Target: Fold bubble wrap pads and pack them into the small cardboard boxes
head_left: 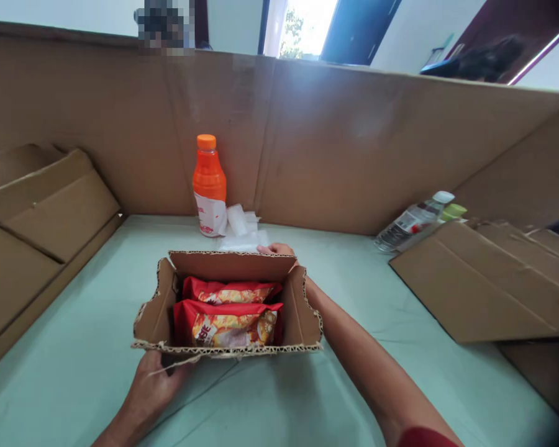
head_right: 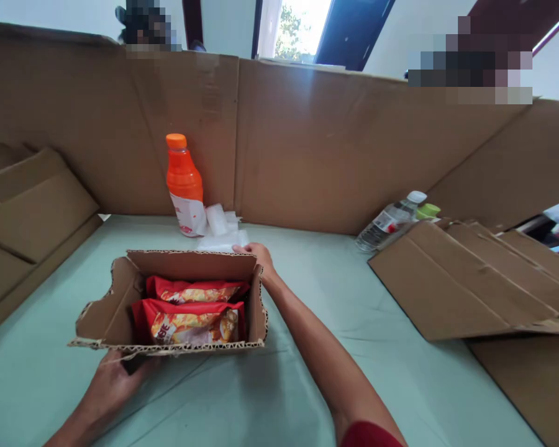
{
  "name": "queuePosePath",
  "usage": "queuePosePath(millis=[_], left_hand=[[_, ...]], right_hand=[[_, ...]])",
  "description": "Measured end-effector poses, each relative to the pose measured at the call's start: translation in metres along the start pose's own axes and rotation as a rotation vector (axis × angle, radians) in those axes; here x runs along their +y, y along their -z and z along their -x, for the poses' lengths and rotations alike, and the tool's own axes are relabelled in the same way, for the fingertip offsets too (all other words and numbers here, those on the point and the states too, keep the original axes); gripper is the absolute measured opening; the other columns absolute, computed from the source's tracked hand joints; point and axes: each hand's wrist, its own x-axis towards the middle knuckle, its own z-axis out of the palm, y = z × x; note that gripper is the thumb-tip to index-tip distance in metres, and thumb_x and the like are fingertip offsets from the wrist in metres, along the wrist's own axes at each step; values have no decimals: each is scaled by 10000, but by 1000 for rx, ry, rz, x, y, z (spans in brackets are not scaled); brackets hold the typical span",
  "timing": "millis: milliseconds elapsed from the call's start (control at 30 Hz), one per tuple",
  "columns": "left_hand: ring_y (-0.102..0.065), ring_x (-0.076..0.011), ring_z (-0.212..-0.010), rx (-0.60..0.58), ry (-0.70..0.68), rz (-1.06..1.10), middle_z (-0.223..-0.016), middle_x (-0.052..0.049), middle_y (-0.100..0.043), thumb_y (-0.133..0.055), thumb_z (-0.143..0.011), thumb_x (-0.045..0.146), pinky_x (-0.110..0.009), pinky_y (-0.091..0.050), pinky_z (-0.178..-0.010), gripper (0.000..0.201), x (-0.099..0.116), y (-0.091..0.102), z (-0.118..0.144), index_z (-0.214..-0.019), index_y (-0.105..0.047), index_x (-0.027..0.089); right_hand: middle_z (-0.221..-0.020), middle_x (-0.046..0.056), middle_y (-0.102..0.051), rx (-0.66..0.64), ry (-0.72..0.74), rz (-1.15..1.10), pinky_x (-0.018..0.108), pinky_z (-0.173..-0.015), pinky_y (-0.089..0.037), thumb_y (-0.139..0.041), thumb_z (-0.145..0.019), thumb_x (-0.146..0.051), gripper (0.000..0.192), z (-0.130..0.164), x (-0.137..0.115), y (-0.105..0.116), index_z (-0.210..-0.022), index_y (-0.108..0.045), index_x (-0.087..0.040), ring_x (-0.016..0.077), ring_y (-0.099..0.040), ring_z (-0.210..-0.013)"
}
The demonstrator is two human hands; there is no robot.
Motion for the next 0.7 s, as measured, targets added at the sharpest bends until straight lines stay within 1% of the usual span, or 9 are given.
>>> queuePosePath(millis=[100,200,300,367,400,467,533,600,700], left_hand=[[-687,-310,-622,-61,14,-56,-607,-70,-690,-661,-694,629,-433,-581,-640,363,-3,2,-1,-613,-643,276],[-695,-353,-699,-34,57,-70,-622,-86,-680,-662,-658,664,-480,-581,-692,405,-9,1,-1,-640,-638,260],[-705,-400,-867,22,63,-35,-773,-119,-731,-691,-608,681,-503,-583,-763,478,-12,0,-1,-766,-655,232],[-705,-406,-922,26,65,7,-886,-138,-751,-717,-584,672,-505,-585,-786,540,-10,1,-2,-865,-649,217],[-705,-407,-933,17,68,25,-925,-144,-754,-729,-576,665,-508,-585,-793,568,-9,2,-2,-909,-643,212],[-705,-399,-955,-4,62,54,-990,-146,-752,-745,-578,641,-510,-585,-811,606,-5,5,-3,-985,-629,208],[-702,-379,-981,-25,44,77,-1041,-138,-744,-758,-590,610,-496,-585,-833,613,-3,8,-3,-1030,-620,206],[-698,-357,-997,-33,30,95,-1050,-125,-738,-768,-598,581,-473,-585,-843,597,-2,10,-2,-1034,-616,201],[-697,-341,-971,-20,40,114,-999,-117,-733,-781,-580,570,-449,-587,-818,601,-2,12,0,-1012,-606,190]], right_hand=[[-508,-27,-487,8,-76,-64,236,-533,-387,-662,-789,-605,502,-23,-5,-19,-547,-539,-182,108,-469,-550],[-603,-28,-521,90,-78,-115,245,-544,-419,-628,-801,-611,431,-5,-13,3,-685,-562,-200,123,-480,-587],[-731,-10,-582,258,31,-71,256,-607,-461,-606,-852,-511,302,46,-13,53,-828,-596,-209,130,-519,-644],[-855,29,-650,316,142,80,270,-649,-491,-598,-888,-421,209,89,-5,86,-854,-626,-216,147,-578,-712],[-940,56,-681,288,187,187,284,-680,-511,-580,-906,-372,174,111,1,100,-857,-646,-218,164,-616,-775],[-1121,99,-704,145,234,403,337,-774,-547,-532,-916,-266,168,155,17,122,-873,-689,-223,205,-668,-918],[-1212,121,-699,46,225,549,404,-846,-559,-495,-892,-183,231,193,29,137,-912,-721,-224,240,-688,-995],[-1211,128,-705,102,163,585,426,-852,-570,-473,-889,-154,272,220,32,144,-962,-727,-218,248,-700,-999],[-1171,117,-716,220,78,451,353,-713,-588,-486,-933,-204,246,234,12,141,-1035,-709,-214,217,-710,-914]])
